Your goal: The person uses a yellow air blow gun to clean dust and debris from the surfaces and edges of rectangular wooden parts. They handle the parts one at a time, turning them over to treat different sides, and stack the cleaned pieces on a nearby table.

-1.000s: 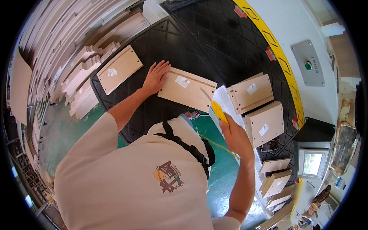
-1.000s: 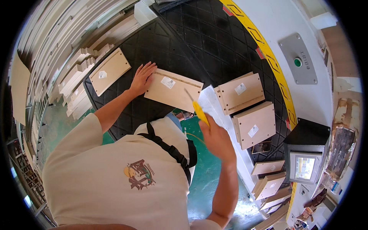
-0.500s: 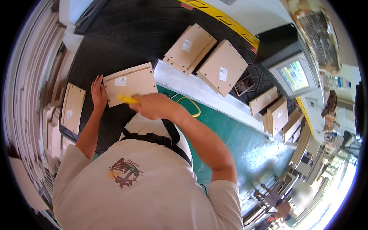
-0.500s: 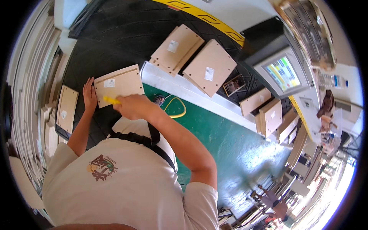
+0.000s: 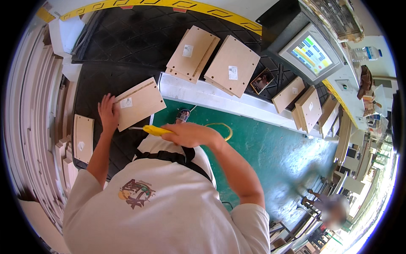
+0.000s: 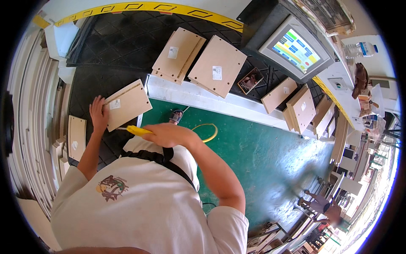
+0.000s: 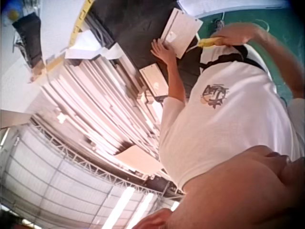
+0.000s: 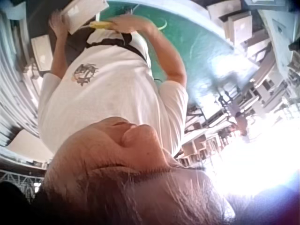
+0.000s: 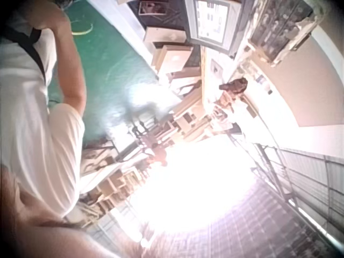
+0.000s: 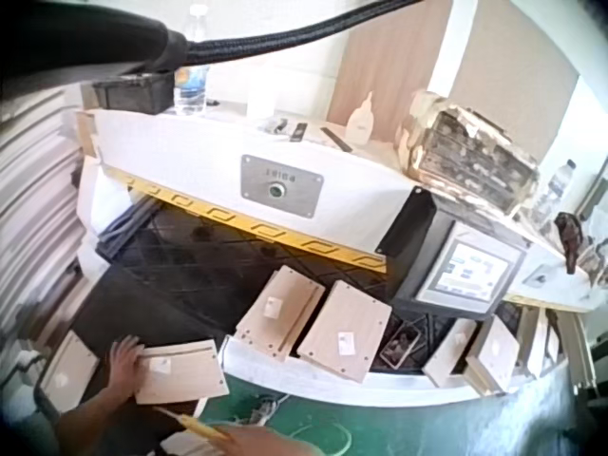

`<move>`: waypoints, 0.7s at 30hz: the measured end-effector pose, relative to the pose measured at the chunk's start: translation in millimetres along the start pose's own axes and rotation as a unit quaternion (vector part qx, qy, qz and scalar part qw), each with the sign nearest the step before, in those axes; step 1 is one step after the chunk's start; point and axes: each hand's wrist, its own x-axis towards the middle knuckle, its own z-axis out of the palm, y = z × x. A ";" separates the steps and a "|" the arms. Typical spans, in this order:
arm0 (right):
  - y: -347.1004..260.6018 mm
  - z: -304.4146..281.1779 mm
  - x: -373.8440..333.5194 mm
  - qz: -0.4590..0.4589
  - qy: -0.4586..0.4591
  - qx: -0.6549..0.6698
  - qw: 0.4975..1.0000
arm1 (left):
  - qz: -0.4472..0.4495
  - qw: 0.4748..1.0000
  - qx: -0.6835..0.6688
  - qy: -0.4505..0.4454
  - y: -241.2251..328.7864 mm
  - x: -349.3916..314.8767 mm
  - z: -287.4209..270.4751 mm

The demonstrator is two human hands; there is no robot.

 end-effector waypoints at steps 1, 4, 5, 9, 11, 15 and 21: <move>9.3 0.8 -6.9 0.022 0.053 0.017 0.998 | 0.036 0.998 -0.020 -0.044 7.0 4.5 -3.8; 36.5 8.6 -32.5 0.069 0.132 0.074 0.986 | 0.097 0.974 -0.028 -0.201 40.8 24.1 -26.6; 40.2 4.8 -46.4 0.073 0.106 0.095 0.987 | 0.121 0.967 -0.028 -0.223 48.4 31.1 -30.3; 51.4 6.5 -89.4 0.130 0.083 0.183 0.971 | 0.178 0.937 -0.014 -0.299 72.5 52.6 -41.1; 74.4 18.9 -94.0 0.146 0.195 0.210 0.947 | 0.175 0.933 -0.005 -0.315 77.3 52.9 -42.4; 84.8 33.0 -105.7 0.141 0.108 0.255 0.951 | 0.146 0.937 -0.020 -0.317 83.3 53.2 -37.5; 93.3 48.7 -116.9 0.015 0.178 0.451 0.874 | -0.036 0.899 -0.344 -0.269 82.5 59.6 -47.1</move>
